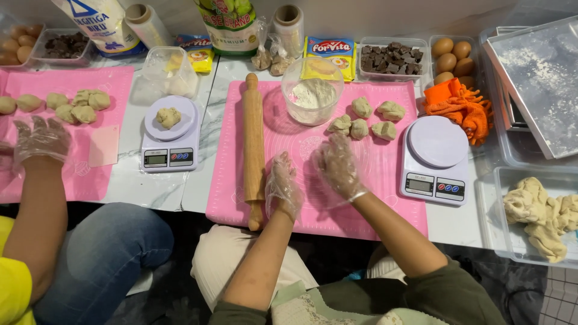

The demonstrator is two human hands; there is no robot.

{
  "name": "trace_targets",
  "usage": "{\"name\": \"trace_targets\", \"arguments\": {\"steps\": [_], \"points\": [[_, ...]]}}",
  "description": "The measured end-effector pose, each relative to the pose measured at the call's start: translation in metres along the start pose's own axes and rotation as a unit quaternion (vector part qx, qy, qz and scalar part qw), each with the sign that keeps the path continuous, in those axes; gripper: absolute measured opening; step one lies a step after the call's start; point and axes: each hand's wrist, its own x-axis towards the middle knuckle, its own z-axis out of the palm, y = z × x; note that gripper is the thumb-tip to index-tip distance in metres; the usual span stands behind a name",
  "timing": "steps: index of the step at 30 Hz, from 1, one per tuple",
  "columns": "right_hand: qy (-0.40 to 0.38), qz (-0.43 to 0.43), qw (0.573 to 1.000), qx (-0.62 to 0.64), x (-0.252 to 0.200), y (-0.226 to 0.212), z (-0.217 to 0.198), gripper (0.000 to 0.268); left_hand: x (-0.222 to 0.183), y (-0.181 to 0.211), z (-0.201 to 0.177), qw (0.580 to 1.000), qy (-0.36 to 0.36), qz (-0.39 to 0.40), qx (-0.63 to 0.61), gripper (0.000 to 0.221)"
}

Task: Rolling out small portions of dough with a rolling pin, adding chocolate chips as filling, and folding them into shapes.

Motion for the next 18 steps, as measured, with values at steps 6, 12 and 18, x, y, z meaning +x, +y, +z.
{"name": "trace_targets", "arguments": {"steps": [6, 12, 18], "points": [[-0.057, -0.051, 0.996, -0.055, -0.021, -0.055, -0.021, 0.047, -0.009, 0.004, 0.000, 0.993, 0.027, 0.006, 0.111, 0.051], [-0.139, 0.035, 0.977, -0.159, -0.049, -0.012, -0.030, 0.052, 0.004, -0.013, -0.004, 0.986, 0.006, 0.033, -0.161, 0.061], [-0.111, 0.155, 0.977, -0.099, -0.032, 0.034, 0.042, 0.048, 0.026, -0.029, -0.008, 0.978, -0.022, -0.015, -0.205, 0.060]]}}
